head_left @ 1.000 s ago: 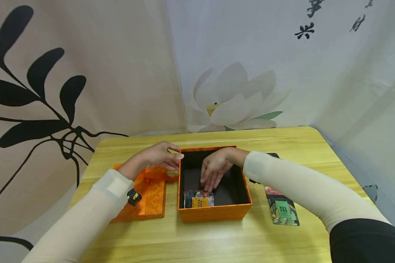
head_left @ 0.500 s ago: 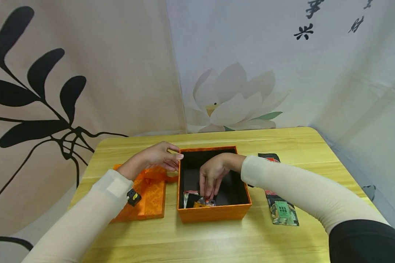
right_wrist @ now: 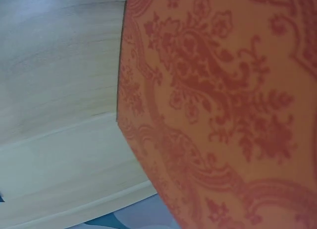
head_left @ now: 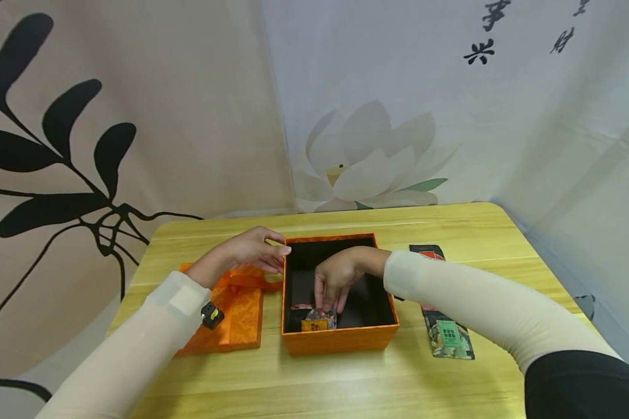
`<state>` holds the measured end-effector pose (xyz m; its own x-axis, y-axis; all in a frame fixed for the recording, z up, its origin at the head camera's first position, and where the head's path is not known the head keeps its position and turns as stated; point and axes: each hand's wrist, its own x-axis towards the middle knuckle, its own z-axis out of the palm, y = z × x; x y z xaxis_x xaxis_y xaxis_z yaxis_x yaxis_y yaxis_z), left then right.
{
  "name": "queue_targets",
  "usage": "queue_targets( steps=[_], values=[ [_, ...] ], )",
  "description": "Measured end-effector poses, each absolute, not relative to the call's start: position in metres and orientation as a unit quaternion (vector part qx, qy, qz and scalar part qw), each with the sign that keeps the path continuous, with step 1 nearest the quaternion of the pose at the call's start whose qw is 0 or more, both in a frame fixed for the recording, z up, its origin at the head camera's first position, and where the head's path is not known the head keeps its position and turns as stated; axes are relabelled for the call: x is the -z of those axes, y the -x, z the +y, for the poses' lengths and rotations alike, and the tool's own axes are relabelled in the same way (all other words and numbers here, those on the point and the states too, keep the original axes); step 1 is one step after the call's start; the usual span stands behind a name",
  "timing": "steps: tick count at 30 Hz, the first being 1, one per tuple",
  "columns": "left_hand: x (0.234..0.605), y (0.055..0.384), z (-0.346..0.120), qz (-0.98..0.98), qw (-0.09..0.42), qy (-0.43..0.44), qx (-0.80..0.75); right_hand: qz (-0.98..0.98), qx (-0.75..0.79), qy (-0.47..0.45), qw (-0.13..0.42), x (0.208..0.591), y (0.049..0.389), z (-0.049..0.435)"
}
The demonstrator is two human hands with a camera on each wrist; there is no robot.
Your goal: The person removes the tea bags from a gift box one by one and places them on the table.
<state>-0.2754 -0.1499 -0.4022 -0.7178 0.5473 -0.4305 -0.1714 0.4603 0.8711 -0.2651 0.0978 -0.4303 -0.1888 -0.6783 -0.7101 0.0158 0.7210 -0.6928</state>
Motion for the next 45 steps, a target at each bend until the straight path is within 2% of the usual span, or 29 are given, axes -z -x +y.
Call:
queue_targets(
  steps=[10, 17, 30, 39, 45],
  values=[
    [0.402, 0.276, -0.15, 0.776, 0.357, -0.114, -0.508, 0.659, 0.361, 0.183, 0.635, 0.422, 0.275, 0.11],
    [0.403, 0.277, -0.149, 0.777, 0.359, -0.108, -0.505, 0.622, 0.388, 0.187, 0.654, 0.414, 0.28, 0.119],
    [0.4, 0.275, -0.149, 0.779, 0.358, -0.107, -0.503, 0.618, 0.425, 0.197, 0.632, 0.383, 0.289, 0.151],
    [0.402, 0.276, -0.148, 0.78, 0.359, -0.11, -0.501, 0.596, 0.463, 0.197, 0.626, 0.361, 0.295, 0.189],
    [0.402, 0.276, -0.148, 0.781, 0.359, -0.11, -0.5, 0.616, 0.473, 0.191, 0.601, 0.347, 0.294, 0.218]
  ],
)
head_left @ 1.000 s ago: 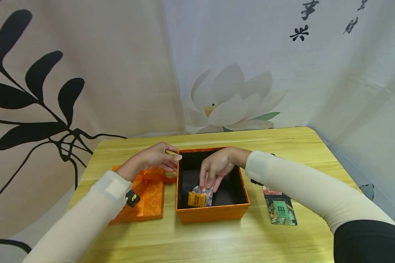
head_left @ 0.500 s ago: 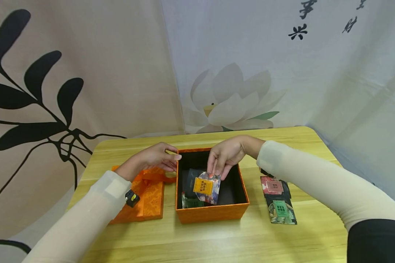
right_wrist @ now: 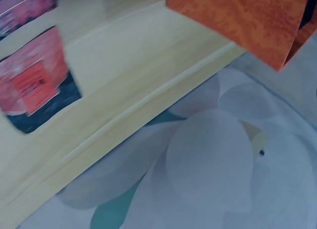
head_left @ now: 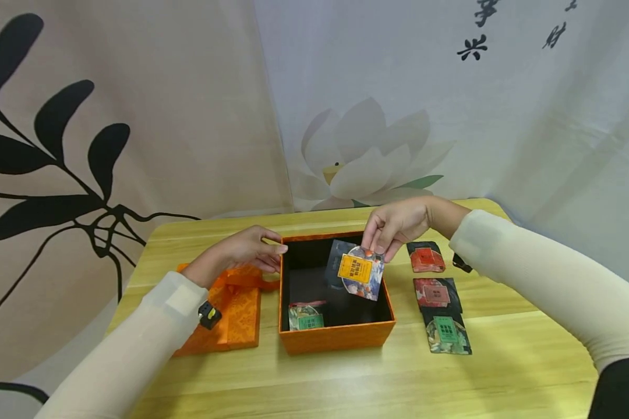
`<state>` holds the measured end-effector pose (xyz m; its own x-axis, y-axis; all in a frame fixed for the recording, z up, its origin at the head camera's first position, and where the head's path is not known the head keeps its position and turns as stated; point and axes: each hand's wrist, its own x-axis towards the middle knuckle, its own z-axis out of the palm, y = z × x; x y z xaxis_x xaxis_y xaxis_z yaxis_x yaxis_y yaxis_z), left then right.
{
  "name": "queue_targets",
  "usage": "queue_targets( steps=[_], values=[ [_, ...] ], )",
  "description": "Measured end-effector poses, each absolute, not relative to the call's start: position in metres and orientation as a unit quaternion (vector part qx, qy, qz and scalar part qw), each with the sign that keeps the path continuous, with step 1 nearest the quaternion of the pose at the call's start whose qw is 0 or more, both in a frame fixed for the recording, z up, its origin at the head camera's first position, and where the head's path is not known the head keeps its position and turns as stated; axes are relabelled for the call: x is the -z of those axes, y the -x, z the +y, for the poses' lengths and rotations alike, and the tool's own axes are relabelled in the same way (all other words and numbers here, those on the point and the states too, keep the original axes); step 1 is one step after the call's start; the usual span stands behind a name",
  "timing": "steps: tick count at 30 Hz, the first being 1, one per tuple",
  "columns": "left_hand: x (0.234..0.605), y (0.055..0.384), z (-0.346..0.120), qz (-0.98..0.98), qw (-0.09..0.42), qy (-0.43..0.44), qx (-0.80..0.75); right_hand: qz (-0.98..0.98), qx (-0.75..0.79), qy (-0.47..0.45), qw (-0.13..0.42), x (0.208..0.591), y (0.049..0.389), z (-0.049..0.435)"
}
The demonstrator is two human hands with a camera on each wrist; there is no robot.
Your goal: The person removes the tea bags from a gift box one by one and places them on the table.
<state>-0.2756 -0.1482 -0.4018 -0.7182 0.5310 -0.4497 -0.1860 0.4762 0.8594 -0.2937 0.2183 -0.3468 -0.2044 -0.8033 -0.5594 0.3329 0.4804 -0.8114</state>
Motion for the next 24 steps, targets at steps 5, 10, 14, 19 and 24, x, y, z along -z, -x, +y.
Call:
queue_targets(
  steps=[5, 10, 14, 19, 24],
  values=[
    [0.401, 0.276, -0.148, 0.782, 0.358, -0.108, -0.499, 0.613, 0.484, 0.181, 0.598, 0.343, 0.29, 0.246],
    [0.4, 0.275, -0.148, 0.782, 0.358, -0.115, -0.498, 0.591, 0.497, 0.197, 0.604, 0.345, 0.283, 0.279],
    [0.4, 0.275, -0.149, 0.782, 0.356, -0.112, -0.499, 0.573, 0.506, 0.207, 0.611, 0.348, 0.275, 0.305],
    [0.401, 0.275, -0.15, 0.784, 0.354, -0.115, -0.497, 0.561, 0.514, 0.182, 0.623, 0.36, 0.262, 0.329],
    [0.401, 0.275, -0.15, 0.781, 0.358, -0.108, -0.501, 0.562, 0.511, 0.15, 0.633, 0.384, 0.247, 0.345]
  ],
)
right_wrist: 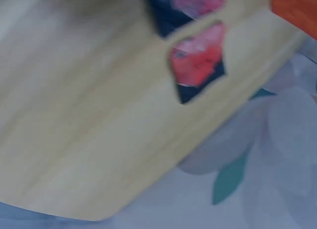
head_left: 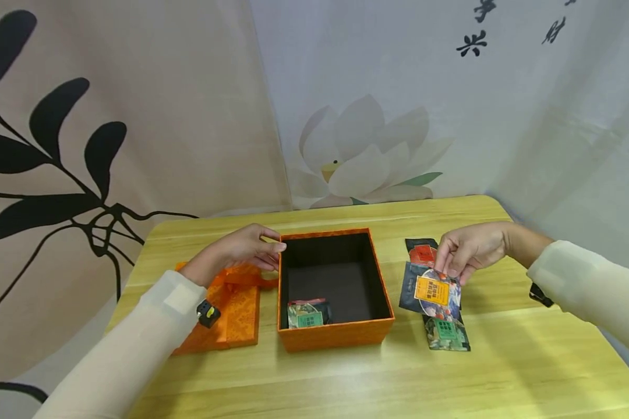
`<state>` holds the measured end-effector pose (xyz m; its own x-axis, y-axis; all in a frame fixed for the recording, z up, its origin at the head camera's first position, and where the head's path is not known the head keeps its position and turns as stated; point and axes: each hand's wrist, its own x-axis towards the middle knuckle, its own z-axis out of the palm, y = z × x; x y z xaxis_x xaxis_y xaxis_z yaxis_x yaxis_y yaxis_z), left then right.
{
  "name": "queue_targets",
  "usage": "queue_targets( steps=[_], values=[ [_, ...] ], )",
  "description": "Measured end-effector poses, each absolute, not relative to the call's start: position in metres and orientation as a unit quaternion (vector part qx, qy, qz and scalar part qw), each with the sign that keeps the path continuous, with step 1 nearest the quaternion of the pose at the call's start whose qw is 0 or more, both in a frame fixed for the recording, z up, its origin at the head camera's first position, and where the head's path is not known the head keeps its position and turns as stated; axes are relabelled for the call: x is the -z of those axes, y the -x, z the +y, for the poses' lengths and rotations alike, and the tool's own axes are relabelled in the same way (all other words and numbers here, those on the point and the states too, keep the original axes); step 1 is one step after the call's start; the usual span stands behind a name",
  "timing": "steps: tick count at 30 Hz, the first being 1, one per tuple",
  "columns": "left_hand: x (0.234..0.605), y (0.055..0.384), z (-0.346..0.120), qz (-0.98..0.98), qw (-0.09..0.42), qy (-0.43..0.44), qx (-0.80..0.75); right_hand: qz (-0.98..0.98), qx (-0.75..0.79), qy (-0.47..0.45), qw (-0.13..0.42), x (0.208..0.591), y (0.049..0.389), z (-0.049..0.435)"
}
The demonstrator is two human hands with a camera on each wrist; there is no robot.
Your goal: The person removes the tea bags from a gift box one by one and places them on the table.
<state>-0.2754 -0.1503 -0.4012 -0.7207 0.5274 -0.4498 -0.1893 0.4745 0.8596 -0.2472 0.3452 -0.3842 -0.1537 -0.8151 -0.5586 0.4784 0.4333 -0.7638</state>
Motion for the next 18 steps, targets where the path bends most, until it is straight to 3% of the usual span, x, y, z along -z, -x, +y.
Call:
queue_targets(
  steps=[8, 18],
  values=[
    [0.4, 0.276, -0.151, 0.779, 0.362, -0.099, -0.502, 0.581, 0.464, 0.098, 0.661, 0.423, 0.224, 0.357],
    [0.401, 0.276, -0.15, 0.781, 0.36, -0.108, -0.499, 0.657, 0.368, 0.04, 0.657, 0.449, 0.196, 0.358]
  ],
)
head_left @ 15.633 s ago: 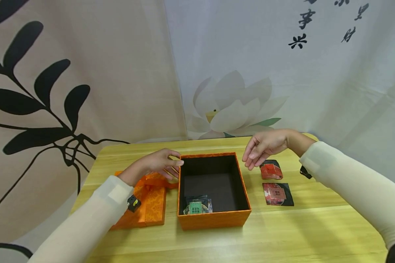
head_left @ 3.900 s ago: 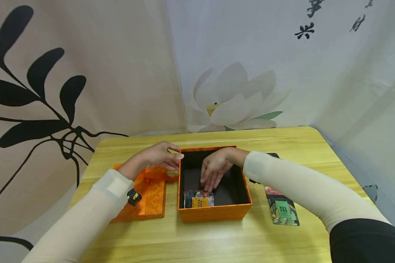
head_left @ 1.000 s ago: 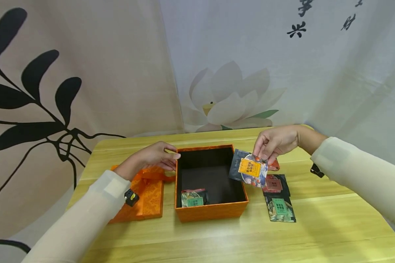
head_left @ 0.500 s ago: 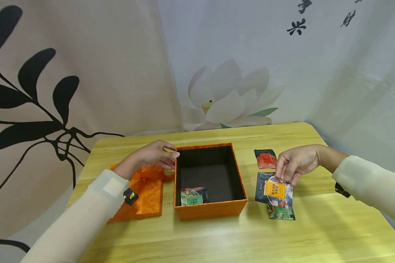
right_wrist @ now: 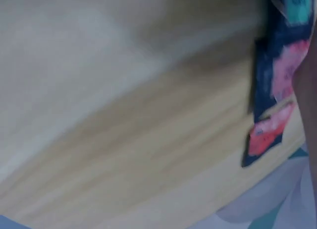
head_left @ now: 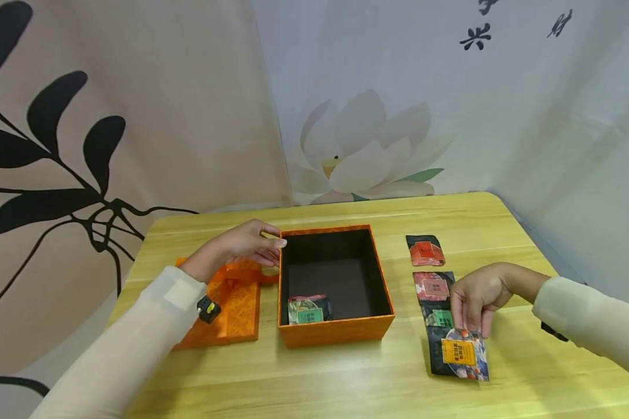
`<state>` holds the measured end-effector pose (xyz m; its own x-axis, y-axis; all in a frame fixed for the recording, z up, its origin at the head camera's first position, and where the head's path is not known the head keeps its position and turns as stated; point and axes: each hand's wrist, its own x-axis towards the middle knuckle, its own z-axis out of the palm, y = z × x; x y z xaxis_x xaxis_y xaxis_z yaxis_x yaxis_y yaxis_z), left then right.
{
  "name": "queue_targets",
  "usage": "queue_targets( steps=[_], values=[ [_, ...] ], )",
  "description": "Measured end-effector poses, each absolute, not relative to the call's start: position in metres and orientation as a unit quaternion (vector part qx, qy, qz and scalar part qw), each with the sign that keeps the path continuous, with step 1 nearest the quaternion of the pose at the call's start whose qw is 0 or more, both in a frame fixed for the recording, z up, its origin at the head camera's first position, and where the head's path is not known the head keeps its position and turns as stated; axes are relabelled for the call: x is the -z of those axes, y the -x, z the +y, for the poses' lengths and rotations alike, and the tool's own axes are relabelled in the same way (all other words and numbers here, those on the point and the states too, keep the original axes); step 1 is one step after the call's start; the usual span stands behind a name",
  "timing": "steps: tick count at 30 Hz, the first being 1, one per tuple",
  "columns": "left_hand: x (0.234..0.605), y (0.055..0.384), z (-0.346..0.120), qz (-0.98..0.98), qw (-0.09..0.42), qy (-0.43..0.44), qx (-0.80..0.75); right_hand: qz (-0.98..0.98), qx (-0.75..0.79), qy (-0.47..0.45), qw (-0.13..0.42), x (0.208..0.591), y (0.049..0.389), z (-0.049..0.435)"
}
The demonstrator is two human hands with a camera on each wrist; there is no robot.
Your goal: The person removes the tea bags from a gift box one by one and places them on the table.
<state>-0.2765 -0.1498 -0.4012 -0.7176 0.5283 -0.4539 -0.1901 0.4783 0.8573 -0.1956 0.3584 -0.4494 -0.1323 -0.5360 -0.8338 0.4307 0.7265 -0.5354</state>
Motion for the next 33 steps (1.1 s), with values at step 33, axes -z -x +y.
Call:
queue_targets(
  steps=[33],
  values=[
    [0.399, 0.275, -0.15, 0.779, 0.361, -0.107, -0.501, 0.764, 0.229, 0.12, 0.591, 0.448, 0.165, 0.326]
  ],
)
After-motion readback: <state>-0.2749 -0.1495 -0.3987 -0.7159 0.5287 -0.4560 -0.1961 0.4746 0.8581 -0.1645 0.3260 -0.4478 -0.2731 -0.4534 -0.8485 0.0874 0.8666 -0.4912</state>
